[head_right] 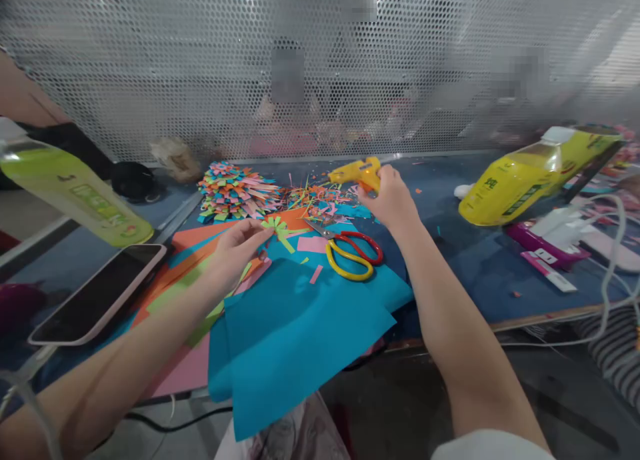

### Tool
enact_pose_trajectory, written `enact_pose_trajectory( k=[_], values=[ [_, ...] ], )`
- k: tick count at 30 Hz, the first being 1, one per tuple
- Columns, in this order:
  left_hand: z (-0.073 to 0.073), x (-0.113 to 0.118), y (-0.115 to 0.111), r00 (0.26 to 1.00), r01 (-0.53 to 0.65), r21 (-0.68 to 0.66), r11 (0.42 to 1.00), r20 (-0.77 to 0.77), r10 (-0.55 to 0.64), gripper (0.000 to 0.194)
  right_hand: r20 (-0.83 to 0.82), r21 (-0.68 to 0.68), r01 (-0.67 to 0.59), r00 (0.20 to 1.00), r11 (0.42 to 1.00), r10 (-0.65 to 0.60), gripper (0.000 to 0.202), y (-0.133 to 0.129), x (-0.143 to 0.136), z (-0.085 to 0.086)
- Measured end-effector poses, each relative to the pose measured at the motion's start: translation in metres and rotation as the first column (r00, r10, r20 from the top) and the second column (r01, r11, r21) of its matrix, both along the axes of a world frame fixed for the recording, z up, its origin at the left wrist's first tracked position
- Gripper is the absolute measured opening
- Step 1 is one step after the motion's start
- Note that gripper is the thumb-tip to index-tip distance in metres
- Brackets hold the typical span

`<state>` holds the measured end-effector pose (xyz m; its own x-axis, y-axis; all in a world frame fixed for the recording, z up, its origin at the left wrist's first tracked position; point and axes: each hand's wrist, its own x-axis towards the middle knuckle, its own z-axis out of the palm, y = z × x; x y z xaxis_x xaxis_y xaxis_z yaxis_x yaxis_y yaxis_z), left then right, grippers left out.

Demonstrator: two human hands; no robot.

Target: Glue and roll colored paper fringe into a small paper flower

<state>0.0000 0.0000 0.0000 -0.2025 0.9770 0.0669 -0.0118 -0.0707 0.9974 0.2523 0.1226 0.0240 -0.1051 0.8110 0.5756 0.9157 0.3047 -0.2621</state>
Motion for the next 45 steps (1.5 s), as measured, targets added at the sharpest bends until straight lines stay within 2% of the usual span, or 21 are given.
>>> enact_pose_trajectory(
  k=[2,5,8,10,17,23,38,45],
  values=[
    [-0.001,-0.003,0.002,0.999,-0.049,0.009,0.999,0.018,0.049,0.029,0.002,0.160,-0.112,0.994,0.981,0.113,0.037,-0.014,-0.009,0.007],
    [-0.002,-0.006,0.004,0.993,-0.100,0.005,0.995,0.071,0.099,0.030,0.083,0.278,-0.296,0.955,0.914,0.284,0.034,-0.034,-0.021,0.011],
    [-0.002,-0.006,0.005,0.987,-0.129,-0.002,0.992,0.093,0.129,0.028,0.174,0.313,-0.451,0.892,0.835,0.417,0.033,-0.043,-0.027,0.009],
    [0.000,-0.006,0.005,0.987,-0.137,-0.007,0.991,0.085,0.137,0.026,0.202,0.284,-0.483,0.874,0.828,0.441,0.032,-0.044,-0.029,0.006],
    [0.000,-0.006,0.006,0.988,-0.139,-0.021,0.990,0.057,0.140,0.025,0.267,0.237,-0.490,0.863,0.839,0.428,0.028,-0.046,-0.034,0.003],
    [0.000,-0.007,0.007,0.990,-0.125,-0.008,0.992,0.060,0.125,0.025,0.216,0.151,-0.444,0.886,0.883,0.409,0.028,-0.050,-0.036,0.006],
    [-0.004,-0.008,0.007,0.990,-0.122,-0.003,0.993,0.077,0.122,0.026,0.261,0.217,-0.515,0.849,0.829,0.459,0.025,-0.047,-0.034,0.004],
    [-0.001,-0.007,0.006,0.989,-0.133,-0.019,0.991,0.060,0.134,0.028,0.245,0.149,-0.458,0.876,0.877,0.416,0.024,-0.051,-0.035,0.009]
  ],
)
